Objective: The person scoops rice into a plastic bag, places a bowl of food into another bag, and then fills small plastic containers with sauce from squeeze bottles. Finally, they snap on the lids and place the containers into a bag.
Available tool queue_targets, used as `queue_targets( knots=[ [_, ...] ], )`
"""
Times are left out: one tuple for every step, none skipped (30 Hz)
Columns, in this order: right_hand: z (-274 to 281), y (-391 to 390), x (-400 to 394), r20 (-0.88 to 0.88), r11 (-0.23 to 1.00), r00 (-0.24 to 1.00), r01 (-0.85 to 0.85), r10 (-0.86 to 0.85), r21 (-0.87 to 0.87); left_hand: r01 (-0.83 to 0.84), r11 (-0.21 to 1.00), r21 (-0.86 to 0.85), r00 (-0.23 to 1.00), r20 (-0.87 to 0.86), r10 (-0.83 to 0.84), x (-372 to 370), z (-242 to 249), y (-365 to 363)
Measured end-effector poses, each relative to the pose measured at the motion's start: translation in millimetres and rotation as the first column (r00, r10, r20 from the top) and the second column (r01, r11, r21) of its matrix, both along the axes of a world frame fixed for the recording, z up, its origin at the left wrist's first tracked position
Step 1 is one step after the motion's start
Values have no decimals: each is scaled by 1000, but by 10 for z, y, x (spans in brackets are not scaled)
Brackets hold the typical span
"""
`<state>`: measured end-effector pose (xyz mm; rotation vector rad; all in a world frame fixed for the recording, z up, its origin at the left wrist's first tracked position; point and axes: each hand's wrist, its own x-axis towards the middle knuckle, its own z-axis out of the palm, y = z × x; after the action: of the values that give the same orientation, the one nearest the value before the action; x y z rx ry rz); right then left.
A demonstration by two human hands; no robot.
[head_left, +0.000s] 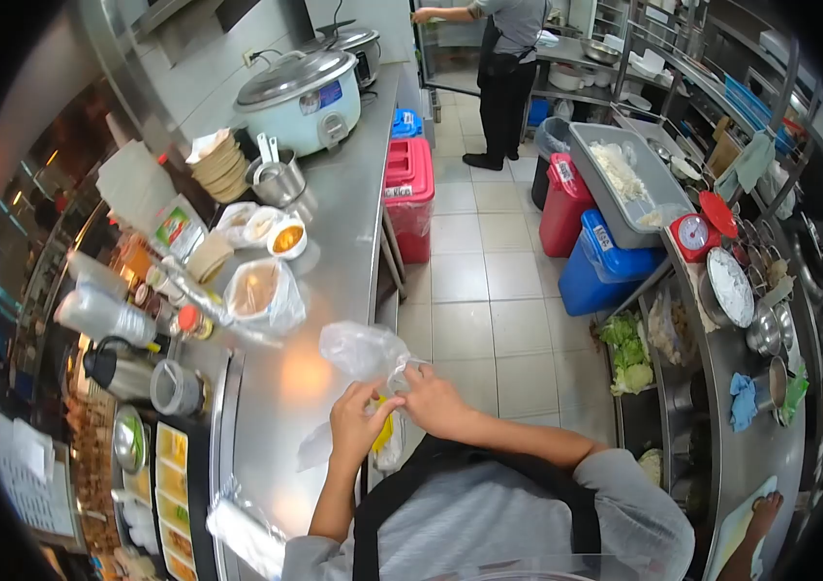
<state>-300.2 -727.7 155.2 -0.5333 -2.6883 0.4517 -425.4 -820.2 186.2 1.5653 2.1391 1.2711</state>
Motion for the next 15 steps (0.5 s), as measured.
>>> queue_targets(
  knots=[
    [40,151,-137,-2,1000,1000,9,-9,8,44,999,-14,998,-33,-45,-181,-27,92],
    [85,290,-273,68,999,997,-41,42,-27,34,998,-57,999,-2,-34,-312,-35,156],
    [121,412,-398,138,994,985,-90,99,-66,39,998,-53,999,-1,-39,-415,-17,246],
    [122,507,-549,142,994,985,-86,95,-64,40,998,-37,992,123,-35,-499,-13,325],
    [101,599,-723,170,988,973,-151,155,-34,42,999,-21,969,246,-36,-578,-26,394],
    [96,706,-864,198,977,958,-214,210,-4,44,999,10,955,293,-45,-697,-189,464],
    [112,821,-969,198,979,960,-204,199,3,54,998,17,955,292,-57,-753,-219,531],
    [126,927,-1067,240,971,944,-237,226,18,-60,995,80,933,358,28,-796,-241,599],
    [130,1009,-1150,281,961,925,-274,256,24,-182,975,128,897,427,111,-841,-251,648],
    [121,1099,-1215,281,961,924,-277,260,20,-217,963,160,909,393,140,-887,-239,688],
    [105,1203,-1275,249,959,927,-276,282,-58,-224,962,155,908,393,148,-955,-251,704],
    [119,1295,-1330,215,950,928,-280,305,-139,-159,979,127,968,215,130,-1032,-269,695],
    [140,1355,-1365,213,943,922,-296,324,-150,-105,991,79,994,34,103,-1087,-280,678],
    [210,1391,-1378,190,906,910,-304,368,-295,-130,990,63,991,37,128,-1091,-271,693],
    [229,1414,-1393,164,846,895,-312,414,-433,-213,972,-100,974,-98,204,-1062,-252,738]
  ],
)
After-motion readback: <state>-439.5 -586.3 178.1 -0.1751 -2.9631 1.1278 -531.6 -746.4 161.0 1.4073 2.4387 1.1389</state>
